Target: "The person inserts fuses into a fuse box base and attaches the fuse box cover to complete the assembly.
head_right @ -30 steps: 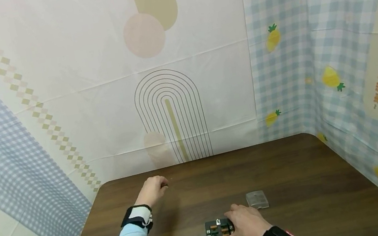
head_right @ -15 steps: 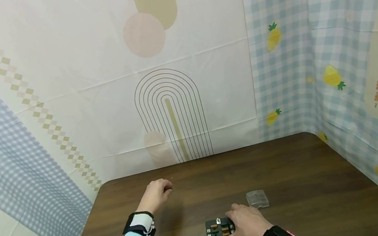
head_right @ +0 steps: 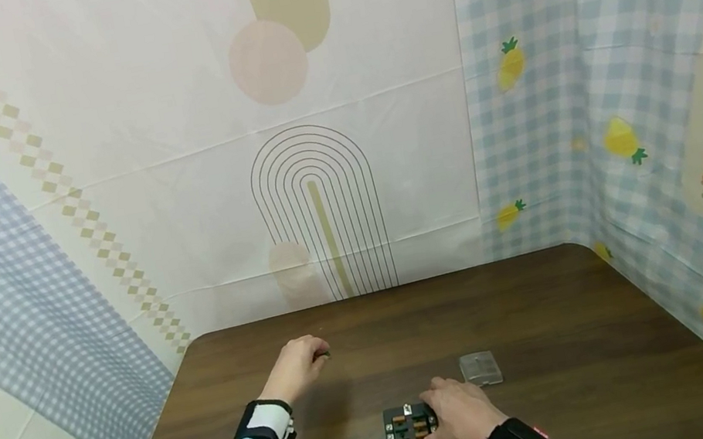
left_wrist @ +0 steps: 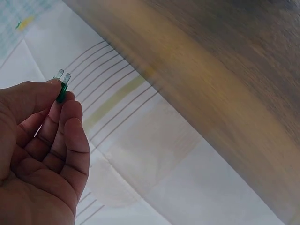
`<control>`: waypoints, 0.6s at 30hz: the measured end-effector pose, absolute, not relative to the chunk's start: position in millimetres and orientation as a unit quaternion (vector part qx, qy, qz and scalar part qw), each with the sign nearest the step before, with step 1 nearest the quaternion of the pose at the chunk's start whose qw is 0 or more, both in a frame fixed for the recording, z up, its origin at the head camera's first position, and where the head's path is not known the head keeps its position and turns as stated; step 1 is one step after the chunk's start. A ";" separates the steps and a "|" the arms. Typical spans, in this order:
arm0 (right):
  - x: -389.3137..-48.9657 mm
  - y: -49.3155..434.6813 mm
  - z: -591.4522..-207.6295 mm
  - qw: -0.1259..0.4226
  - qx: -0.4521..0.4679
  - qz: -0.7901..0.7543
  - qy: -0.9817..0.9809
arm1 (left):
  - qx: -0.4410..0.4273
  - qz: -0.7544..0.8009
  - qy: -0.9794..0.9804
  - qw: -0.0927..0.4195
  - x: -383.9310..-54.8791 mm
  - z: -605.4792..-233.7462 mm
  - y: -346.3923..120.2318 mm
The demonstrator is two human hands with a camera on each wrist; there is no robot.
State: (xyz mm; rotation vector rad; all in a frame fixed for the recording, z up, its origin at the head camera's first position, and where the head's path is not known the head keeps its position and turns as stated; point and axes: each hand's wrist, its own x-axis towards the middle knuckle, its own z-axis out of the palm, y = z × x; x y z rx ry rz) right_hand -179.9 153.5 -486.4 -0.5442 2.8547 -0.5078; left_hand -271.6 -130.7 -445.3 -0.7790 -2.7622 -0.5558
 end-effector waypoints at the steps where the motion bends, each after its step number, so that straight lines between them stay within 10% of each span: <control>1: -180.0 153.3 -486.1 0.098 -0.181 -0.171 0.964 | -0.270 -0.187 -0.938 0.115 -270.8 -444.9 -129.7; 18: -179.6 149.8 -483.7 0.115 -0.169 -0.170 0.964 | -0.291 -0.196 -0.932 0.093 -254.5 -436.4 -109.2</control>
